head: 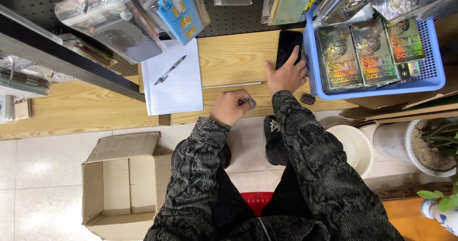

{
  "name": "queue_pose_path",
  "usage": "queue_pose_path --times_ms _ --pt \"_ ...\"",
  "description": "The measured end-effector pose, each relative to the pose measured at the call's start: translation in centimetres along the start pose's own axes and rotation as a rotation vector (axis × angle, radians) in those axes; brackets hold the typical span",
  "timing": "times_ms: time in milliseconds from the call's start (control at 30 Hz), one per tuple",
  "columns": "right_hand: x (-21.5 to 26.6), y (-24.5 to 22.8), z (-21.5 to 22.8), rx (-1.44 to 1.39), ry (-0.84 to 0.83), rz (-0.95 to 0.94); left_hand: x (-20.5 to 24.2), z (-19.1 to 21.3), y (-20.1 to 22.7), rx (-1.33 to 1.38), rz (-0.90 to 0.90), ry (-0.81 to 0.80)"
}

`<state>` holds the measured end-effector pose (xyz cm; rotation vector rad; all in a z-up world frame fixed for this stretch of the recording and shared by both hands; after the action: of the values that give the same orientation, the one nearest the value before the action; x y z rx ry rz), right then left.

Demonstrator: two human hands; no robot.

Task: Washing a cleaning cloth in a bowl of water, wringing it out, and then using it to wipe down a product package.

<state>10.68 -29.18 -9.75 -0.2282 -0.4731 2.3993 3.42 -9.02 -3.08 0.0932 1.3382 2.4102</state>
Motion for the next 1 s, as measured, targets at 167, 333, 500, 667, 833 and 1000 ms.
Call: queue_pose_path --times_ms 167,333,500,667,833,1000 --pt "-1.5 0.2 -0.3 0.07 -0.024 -0.072 0.2 -0.4 -1.2 -0.034 -0.004 0.021" --pt "1.0 0.6 3.5 -0.056 -0.078 0.011 -0.1 -0.4 -1.8 -0.06 0.083 0.011" --pt "8.3 1.3 11.7 -0.331 0.262 0.675 -0.2 0.1 -3.7 -0.071 0.183 -0.001" --pt "8.5 12.6 17.5 -0.344 -0.292 0.332 0.4 0.6 -4.2 -0.031 0.233 0.015" --pt "2.8 27.6 12.7 -0.727 -0.397 -0.147 0.2 1.6 -3.7 -0.004 0.272 0.078" --pt "-8.2 40.7 -5.7 -0.725 -0.152 -0.356 -0.3 1.7 -2.7 -0.101 0.291 0.113"
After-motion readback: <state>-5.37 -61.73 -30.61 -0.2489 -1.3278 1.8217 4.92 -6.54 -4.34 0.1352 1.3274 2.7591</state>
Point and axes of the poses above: each hand's wrist, its own x-axis away from the middle knuckle, its own z-axis out of the back of the hand, y = z × x, the point moved 8 cm from there along -x, towards the middle knuckle, and after that the axes turned 9 degrees about -z, right-handed, at the moved point
